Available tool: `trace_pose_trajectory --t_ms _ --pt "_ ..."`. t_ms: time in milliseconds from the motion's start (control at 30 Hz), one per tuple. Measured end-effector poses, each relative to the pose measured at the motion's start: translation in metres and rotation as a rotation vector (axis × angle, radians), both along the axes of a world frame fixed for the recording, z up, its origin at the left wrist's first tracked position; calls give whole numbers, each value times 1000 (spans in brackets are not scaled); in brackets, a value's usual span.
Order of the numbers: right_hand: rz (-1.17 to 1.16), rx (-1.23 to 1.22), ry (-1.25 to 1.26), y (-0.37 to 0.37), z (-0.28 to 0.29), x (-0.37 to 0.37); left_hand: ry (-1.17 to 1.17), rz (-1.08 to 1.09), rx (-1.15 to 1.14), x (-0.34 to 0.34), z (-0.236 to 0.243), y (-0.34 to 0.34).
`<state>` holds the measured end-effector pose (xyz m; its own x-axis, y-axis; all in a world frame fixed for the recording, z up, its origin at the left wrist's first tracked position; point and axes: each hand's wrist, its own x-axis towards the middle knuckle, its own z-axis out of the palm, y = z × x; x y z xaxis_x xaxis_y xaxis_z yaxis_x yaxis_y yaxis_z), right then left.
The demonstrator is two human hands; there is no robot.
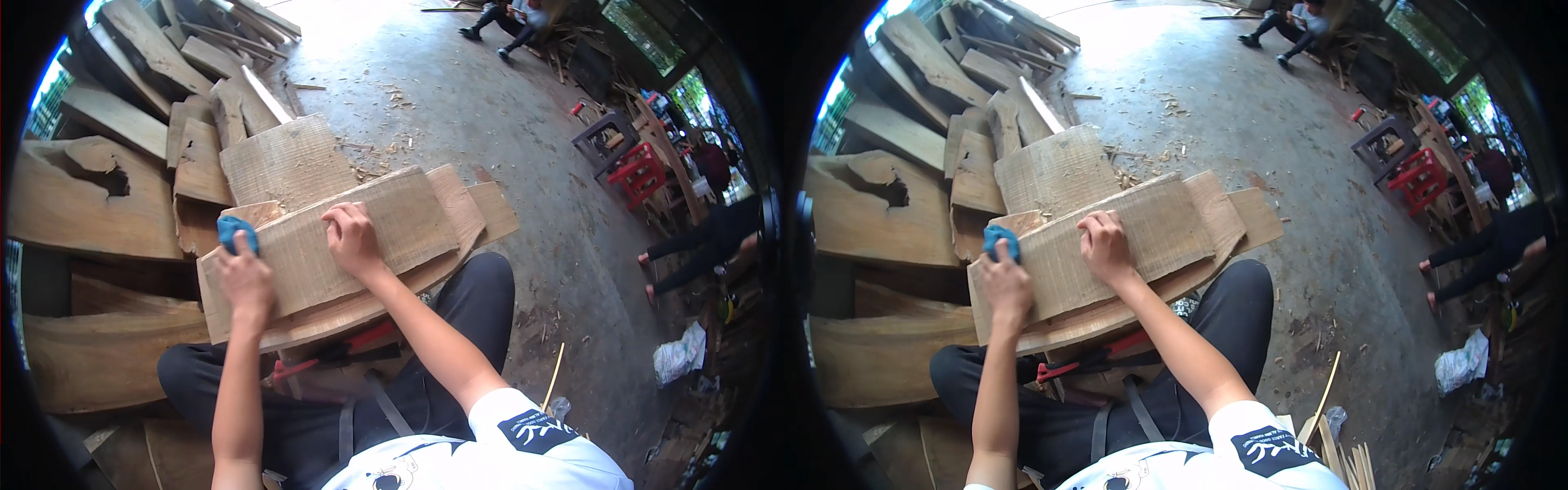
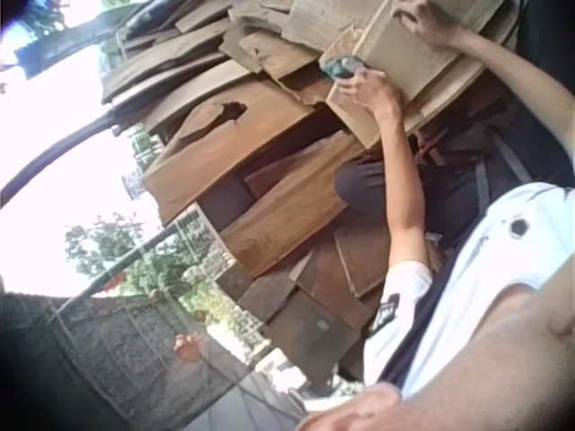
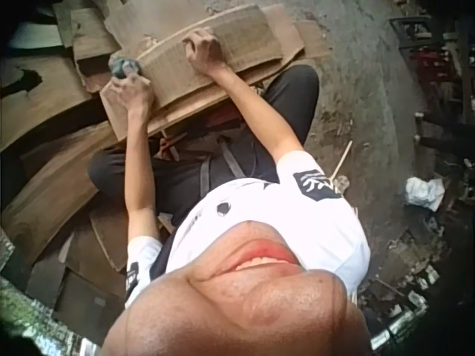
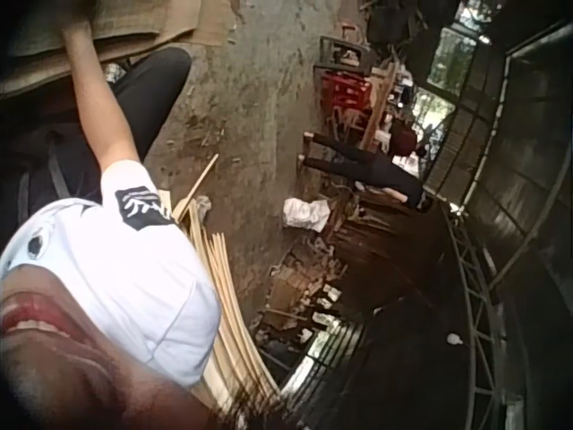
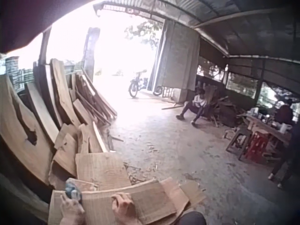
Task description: Hammering wood planks and wiping them with a cloth.
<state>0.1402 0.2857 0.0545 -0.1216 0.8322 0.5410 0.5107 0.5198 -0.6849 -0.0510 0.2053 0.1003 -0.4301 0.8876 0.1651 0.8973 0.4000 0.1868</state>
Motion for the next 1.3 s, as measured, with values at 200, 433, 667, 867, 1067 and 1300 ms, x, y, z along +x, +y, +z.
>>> trace_pose_trajectory --t_ms 200,433,667,867,1067,1300 --pt "18 -2 -2 0 4 2 -15 -479 -157 67 -1 -37" --pt "21 -17 -4 -2 4 1 40 62 -37 -18 17 6" --pt "14 -9 -13 -2 5 1 -99 -411 26 60 -9 -66" --pt "-11 -38 -16 -4 6 -1 29 16 -55 -40 2 -17" --pt "-28 -26 -65 -4 7 -3 11 -390 -3 40 -2 -50" --pt "-18 -56 -51 -4 6 -2 34 9 -22 -68 6 -46"
